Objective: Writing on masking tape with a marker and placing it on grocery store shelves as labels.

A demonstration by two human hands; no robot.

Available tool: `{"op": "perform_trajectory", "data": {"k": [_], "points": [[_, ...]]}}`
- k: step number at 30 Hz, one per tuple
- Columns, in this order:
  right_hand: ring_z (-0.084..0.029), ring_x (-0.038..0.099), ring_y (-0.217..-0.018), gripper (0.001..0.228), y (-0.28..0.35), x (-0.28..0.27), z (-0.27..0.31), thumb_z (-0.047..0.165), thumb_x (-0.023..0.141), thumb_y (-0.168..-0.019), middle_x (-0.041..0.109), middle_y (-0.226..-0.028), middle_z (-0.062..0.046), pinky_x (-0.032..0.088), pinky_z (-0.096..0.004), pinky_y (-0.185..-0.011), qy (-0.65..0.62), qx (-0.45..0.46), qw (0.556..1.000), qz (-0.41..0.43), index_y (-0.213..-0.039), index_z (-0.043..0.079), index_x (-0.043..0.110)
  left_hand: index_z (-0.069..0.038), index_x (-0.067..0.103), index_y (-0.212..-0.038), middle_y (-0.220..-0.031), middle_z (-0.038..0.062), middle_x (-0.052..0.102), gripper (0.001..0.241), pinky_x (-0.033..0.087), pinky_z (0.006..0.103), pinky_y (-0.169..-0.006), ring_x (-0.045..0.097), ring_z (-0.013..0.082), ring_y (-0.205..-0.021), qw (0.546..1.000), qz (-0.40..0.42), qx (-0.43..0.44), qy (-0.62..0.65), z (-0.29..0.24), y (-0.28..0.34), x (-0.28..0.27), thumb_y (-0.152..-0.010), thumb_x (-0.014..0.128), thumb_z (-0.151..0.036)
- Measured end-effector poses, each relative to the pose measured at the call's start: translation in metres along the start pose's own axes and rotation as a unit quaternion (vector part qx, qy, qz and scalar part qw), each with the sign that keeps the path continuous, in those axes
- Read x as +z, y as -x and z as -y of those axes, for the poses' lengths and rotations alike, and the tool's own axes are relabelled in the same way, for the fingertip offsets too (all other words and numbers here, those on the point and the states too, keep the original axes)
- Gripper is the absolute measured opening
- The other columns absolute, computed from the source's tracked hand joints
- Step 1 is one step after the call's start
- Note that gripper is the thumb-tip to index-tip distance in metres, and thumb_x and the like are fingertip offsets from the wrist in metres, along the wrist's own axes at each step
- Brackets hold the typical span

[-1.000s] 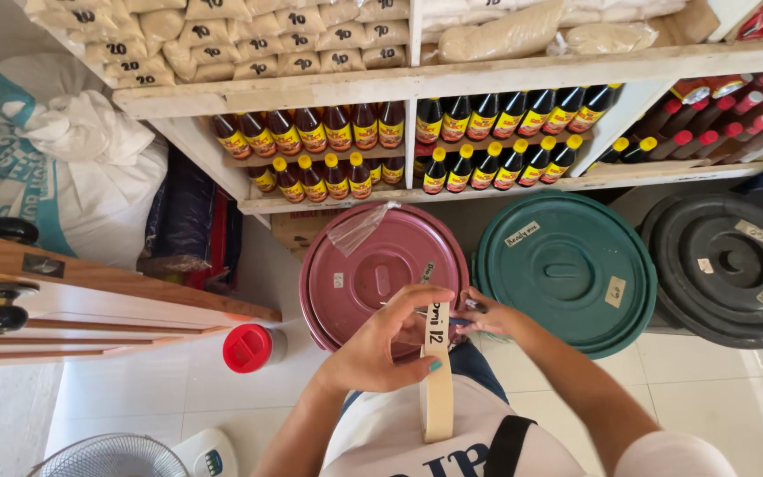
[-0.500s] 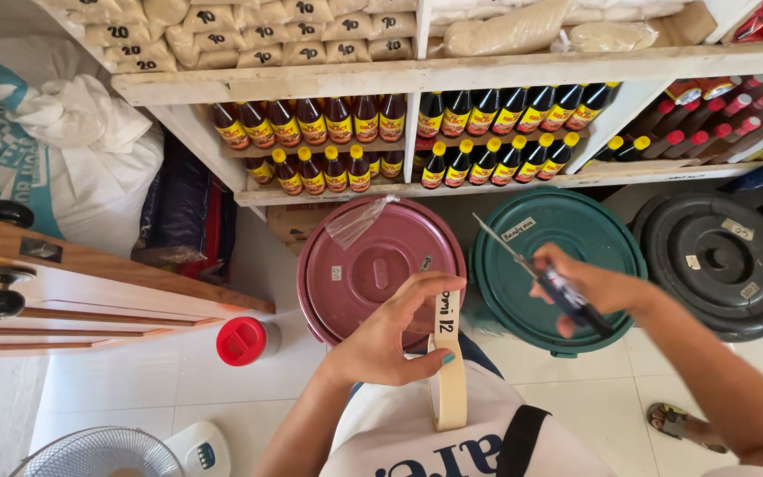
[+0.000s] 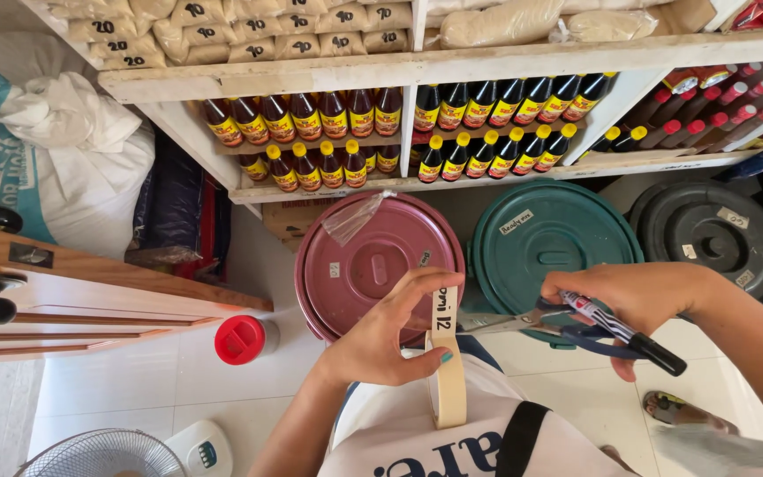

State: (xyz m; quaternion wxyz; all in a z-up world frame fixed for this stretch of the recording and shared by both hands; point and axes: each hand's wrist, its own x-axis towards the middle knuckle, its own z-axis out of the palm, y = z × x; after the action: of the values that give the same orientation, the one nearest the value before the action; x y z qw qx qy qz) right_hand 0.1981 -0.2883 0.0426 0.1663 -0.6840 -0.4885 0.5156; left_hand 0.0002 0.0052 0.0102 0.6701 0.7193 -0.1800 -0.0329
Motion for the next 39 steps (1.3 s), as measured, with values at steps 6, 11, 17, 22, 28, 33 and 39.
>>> {"op": "perform_trajectory", "data": {"k": [6, 11, 17, 22, 28, 33, 39], "points": [[-0.032, 0.068, -0.089, 0.098, -0.015, -0.001, 0.009, 0.021, 0.110, -0.034, 0.071, -0.095, -0.009, 0.051, -0.041, -0.066, 0.051, -0.054, 0.997, -0.008, -0.114, 0.012, 0.054, -0.009, 0.041, -0.156, -0.154, 0.013, 0.039, 0.081, 0.062, 0.0357, -0.101, 0.053, 0.0247, -0.137, 0.999, 0.007, -0.026, 0.033, -0.003, -0.001, -0.002, -0.082, 0.073, 0.001], [-0.026, 0.073, -0.086, 0.083, -0.018, 0.001, 0.008, 0.023, 0.105, -0.043, 0.076, -0.089, -0.004, 0.053, -0.038, -0.070, 0.035, 0.007, 0.999, -0.006, -0.110, 0.012, 0.058, -0.009, 0.041, -0.156, -0.153, 0.013, 0.041, 0.081, 0.062, 0.0351, -0.104, 0.053, 0.0243, -0.138, 1.000, 0.008, -0.007, 0.007, -0.003, -0.001, -0.005, -0.083, 0.075, 0.000], [-0.026, 0.071, -0.086, 0.081, -0.022, 0.000, 0.009, 0.027, 0.105, -0.046, 0.077, -0.088, -0.004, 0.053, -0.038, -0.068, 0.063, -0.028, 0.998, -0.009, -0.112, 0.012, 0.059, -0.008, 0.042, -0.155, -0.153, 0.013, 0.041, 0.081, 0.061, 0.0348, -0.103, 0.052, 0.0243, -0.139, 1.000, 0.007, -0.010, -0.005, -0.005, -0.002, -0.005, -0.083, 0.076, -0.001], [-0.026, 0.070, -0.085, 0.078, -0.022, -0.004, 0.015, 0.024, 0.103, -0.046, 0.076, -0.089, -0.004, 0.053, -0.037, -0.068, 0.077, -0.024, 0.997, -0.013, -0.110, 0.011, 0.060, -0.009, 0.041, -0.155, -0.153, 0.013, 0.040, 0.080, 0.062, 0.0342, -0.103, 0.053, 0.0227, -0.137, 1.000, 0.013, -0.007, 0.015, -0.003, -0.004, -0.007, -0.083, 0.076, 0.000], [-0.022, 0.071, -0.083, 0.069, -0.024, -0.008, 0.025, 0.019, 0.097, -0.054, 0.081, -0.081, 0.001, 0.053, -0.035, -0.068, 0.054, -0.009, 0.998, 0.012, -0.112, 0.011, 0.059, -0.009, 0.041, -0.156, -0.153, 0.013, 0.040, 0.081, 0.061, 0.0337, -0.103, 0.055, 0.0218, -0.135, 1.000, 0.019, -0.001, 0.006, 0.000, -0.005, -0.009, -0.084, 0.076, 0.000], [-0.013, 0.079, -0.075, 0.047, -0.024, -0.013, 0.036, 0.015, 0.086, -0.071, 0.082, -0.067, 0.003, 0.053, -0.029, -0.064, 0.005, 0.038, 0.998, 0.051, -0.108, 0.012, 0.056, -0.009, 0.041, -0.155, -0.153, 0.012, 0.040, 0.082, 0.061, 0.0347, -0.102, 0.054, 0.0216, -0.135, 1.000, 0.021, -0.002, 0.011, 0.001, -0.007, -0.011, -0.082, 0.077, 0.001], [-0.012, 0.081, -0.067, 0.030, -0.024, -0.015, 0.033, 0.012, 0.080, -0.079, 0.082, -0.067, 0.000, 0.054, -0.030, -0.059, -0.029, 0.066, 0.996, 0.050, -0.101, 0.012, 0.059, -0.009, 0.041, -0.157, -0.153, 0.011, 0.040, 0.084, 0.060, 0.0350, -0.105, 0.065, 0.0183, -0.118, 0.998, 0.027, -0.025, 0.052, 0.008, -0.007, -0.013, -0.082, 0.078, 0.000]]}}
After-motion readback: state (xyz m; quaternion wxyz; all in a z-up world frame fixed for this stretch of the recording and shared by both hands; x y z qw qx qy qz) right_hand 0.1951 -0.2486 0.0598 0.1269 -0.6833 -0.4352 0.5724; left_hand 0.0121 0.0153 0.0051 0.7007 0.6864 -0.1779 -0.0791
